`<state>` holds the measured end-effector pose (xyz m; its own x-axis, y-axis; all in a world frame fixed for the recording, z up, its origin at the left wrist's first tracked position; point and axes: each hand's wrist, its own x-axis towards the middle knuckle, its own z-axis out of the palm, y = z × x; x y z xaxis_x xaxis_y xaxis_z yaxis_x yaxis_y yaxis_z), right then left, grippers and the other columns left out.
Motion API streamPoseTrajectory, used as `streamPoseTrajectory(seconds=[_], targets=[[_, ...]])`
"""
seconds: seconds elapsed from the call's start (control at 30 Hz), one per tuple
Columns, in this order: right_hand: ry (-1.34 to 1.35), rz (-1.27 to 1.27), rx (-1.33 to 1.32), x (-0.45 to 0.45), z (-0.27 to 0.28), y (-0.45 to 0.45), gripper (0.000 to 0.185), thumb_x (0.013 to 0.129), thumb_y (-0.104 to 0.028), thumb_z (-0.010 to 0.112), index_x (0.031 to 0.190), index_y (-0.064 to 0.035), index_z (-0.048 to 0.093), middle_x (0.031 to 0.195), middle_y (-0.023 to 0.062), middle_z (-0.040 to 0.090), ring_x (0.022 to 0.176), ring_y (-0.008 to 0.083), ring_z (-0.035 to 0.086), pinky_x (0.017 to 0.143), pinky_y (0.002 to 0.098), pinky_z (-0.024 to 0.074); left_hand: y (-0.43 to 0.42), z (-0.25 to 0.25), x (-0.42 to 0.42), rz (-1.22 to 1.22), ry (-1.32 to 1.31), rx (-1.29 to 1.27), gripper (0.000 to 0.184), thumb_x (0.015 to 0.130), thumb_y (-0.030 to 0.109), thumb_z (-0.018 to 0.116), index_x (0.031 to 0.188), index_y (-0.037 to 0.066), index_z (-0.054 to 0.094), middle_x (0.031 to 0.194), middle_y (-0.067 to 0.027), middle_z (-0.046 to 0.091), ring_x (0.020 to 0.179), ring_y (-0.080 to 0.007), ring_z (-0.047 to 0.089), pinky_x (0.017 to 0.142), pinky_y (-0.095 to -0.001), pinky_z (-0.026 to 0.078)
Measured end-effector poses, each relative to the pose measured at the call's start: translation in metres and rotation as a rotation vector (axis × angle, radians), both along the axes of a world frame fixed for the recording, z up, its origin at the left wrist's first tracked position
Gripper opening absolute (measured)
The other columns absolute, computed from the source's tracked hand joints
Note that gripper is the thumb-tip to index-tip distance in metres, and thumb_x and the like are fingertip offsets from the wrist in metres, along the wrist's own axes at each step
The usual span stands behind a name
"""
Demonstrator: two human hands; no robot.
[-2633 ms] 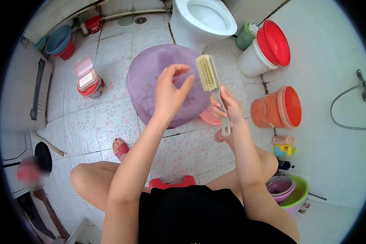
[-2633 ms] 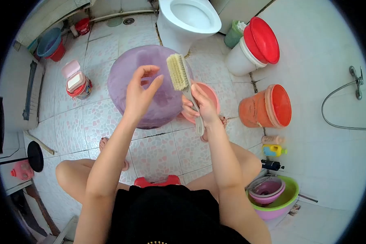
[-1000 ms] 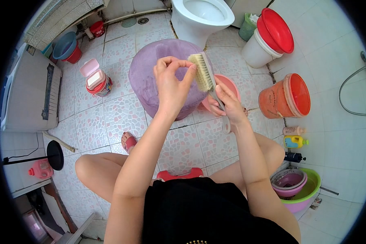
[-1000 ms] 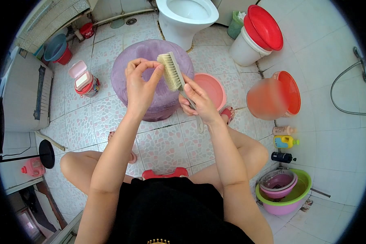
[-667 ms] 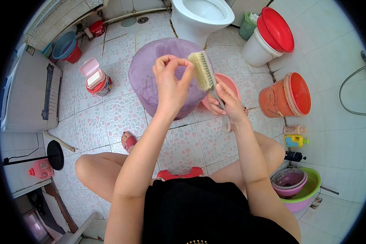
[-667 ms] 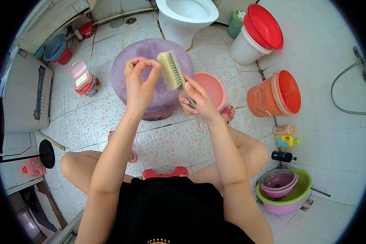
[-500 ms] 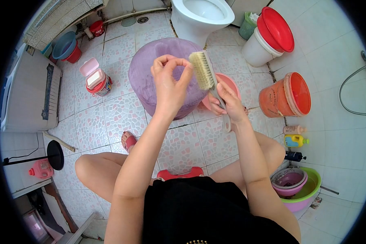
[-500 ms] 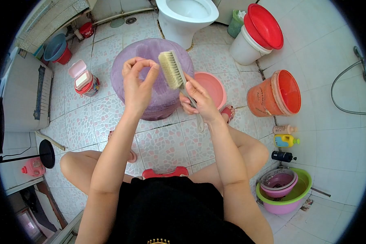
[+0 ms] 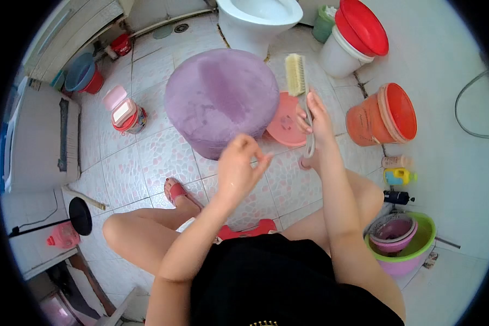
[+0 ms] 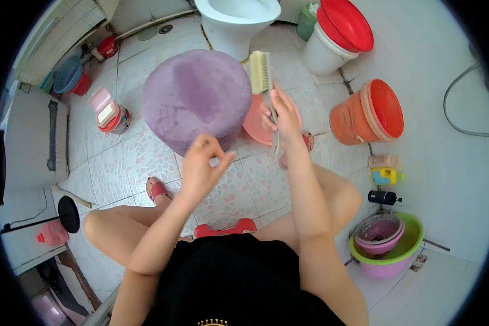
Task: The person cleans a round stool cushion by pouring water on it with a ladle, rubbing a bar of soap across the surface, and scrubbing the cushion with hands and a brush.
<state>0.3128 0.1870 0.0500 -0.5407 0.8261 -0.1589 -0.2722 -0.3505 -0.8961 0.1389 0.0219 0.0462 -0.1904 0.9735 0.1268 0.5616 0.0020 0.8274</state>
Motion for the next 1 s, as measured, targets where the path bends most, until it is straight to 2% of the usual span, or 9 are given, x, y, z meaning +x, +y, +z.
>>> streamPoseTrajectory(seconds=[0.07, 0.17, 0.27, 0.37, 0.43, 0.57, 0.63, 0.73, 1.0], targets=[[-0.031, -0.136, 0.014, 0.015, -0.019, 0.014, 0.052, 0.107, -0.036, 0.042, 0.153, -0.0143, 0.031, 0.07, -0.0023, 0.043, 0.044, 0.0046, 0.034, 0.042, 0.0219, 0.0292, -0.004, -0.035, 0.025, -0.121, 0.079, -0.17, 0.02, 0.08, 0.016, 0.078, 0.096, 0.008, 0.07, 0.114, -0.012, 0.057, 0.099, -0.0289, 0.061, 0.081, -0.0428, 0.051], [-0.205, -0.354, -0.085, 0.036, -0.07, 0.031, 0.045, 0.106, -0.035, 0.044, 0.148, -0.0183, 0.042, 0.071, -0.003, 0.046, 0.045, 0.005, 0.036, 0.039, 0.0207, 0.0258, -0.005, -0.144, 0.052, -0.196, 0.534, -0.379, 0.034, 0.077, 0.015, 0.078, 0.108, 0.006, 0.068, 0.124, -0.0138, 0.056, 0.106, -0.0298, 0.062, 0.085, -0.0464, 0.053], [-0.432, -0.413, -0.072, 0.06, -0.158, 0.046, 0.048, 0.104, -0.03, 0.05, 0.148, -0.0115, 0.045, 0.075, -0.0006, 0.051, 0.054, 0.0072, 0.043, 0.048, 0.0219, 0.0363, 0.013, -0.22, 0.061, -0.365, 0.682, -0.865, 0.053, 0.074, 0.013, 0.077, 0.124, 0.003, 0.061, 0.138, -0.0161, 0.049, 0.118, -0.0305, 0.058, 0.093, -0.0489, 0.052], [-0.782, -0.432, 0.085, 0.08, -0.258, 0.051, 0.049, 0.1, -0.024, 0.053, 0.146, -0.0084, 0.047, 0.094, 0.0077, 0.067, 0.079, 0.0191, 0.063, 0.071, 0.0327, 0.0492, 0.053, -0.23, 0.075, -0.401, 0.499, -0.891, 0.065, 0.073, 0.013, 0.075, 0.132, -0.002, 0.053, 0.151, -0.021, 0.036, 0.132, -0.0365, 0.046, 0.103, -0.051, 0.045], [-0.898, -0.515, 0.36, 0.091, -0.347, 0.054, 0.051, 0.099, -0.022, 0.052, 0.147, -0.0077, 0.044, 0.106, 0.0145, 0.071, 0.094, 0.0272, 0.067, 0.085, 0.0382, 0.05, 0.072, -0.244, 0.098, -0.337, 0.457, -0.574, 0.066, 0.078, 0.015, 0.07, 0.137, -0.003, 0.047, 0.152, -0.0207, 0.037, 0.137, -0.0375, 0.039, 0.11, -0.0512, 0.037], [-1.046, -0.361, 0.161, 0.092, -0.348, 0.049, 0.055, 0.095, -0.019, 0.052, 0.149, -0.0166, 0.043, 0.116, 0.0239, 0.067, 0.104, 0.0367, 0.066, 0.09, 0.0435, 0.0491, 0.145, -0.265, 0.134, -0.192, 0.412, -0.3, 0.065, 0.08, 0.017, 0.067, 0.14, -0.002, 0.046, 0.151, -0.0202, 0.038, 0.142, -0.04, 0.03, 0.118, -0.0508, 0.024], [-1.196, -0.227, 0.064, 0.087, -0.318, 0.057, 0.058, 0.093, -0.017, 0.053, 0.15, -0.0212, 0.042, 0.113, 0.025, 0.067, 0.101, 0.038, 0.067, 0.089, 0.0446, 0.0496, 0.177, -0.279, 0.139, -0.196, 0.502, -0.373, 0.066, 0.081, 0.015, 0.065, 0.142, -0.002, 0.043, 0.152, -0.0204, 0.036, 0.143, -0.0399, 0.028, 0.119, -0.0499, 0.023], [-1.192, -0.292, 0.141, 0.083, -0.338, 0.067, 0.06, 0.091, -0.016, 0.054, 0.15, -0.0254, 0.042, 0.111, 0.0249, 0.067, 0.099, 0.0394, 0.067, 0.087, 0.0472, 0.0497, 0.203, -0.301, 0.137, -0.222, 0.558, -0.474, 0.066, 0.084, 0.015, 0.062, 0.144, -0.001, 0.039, 0.153, -0.0217, 0.034, 0.145, -0.0401, 0.026, 0.119, -0.049, 0.022], [-1.097, -0.341, 0.043, 0.066, -0.362, 0.106, 0.065, 0.093, -0.012, 0.051, 0.155, -0.0221, 0.031, 0.116, 0.0236, 0.065, 0.103, 0.0394, 0.065, 0.088, 0.0478, 0.0489, 0.237, -0.367, 0.15, -0.167, 0.697, -0.719, 0.074, 0.086, 0.024, 0.063, 0.149, 0.0, 0.034, 0.156, -0.025, 0.03, 0.146, -0.0394, 0.026, 0.12, -0.049, 0.02]])
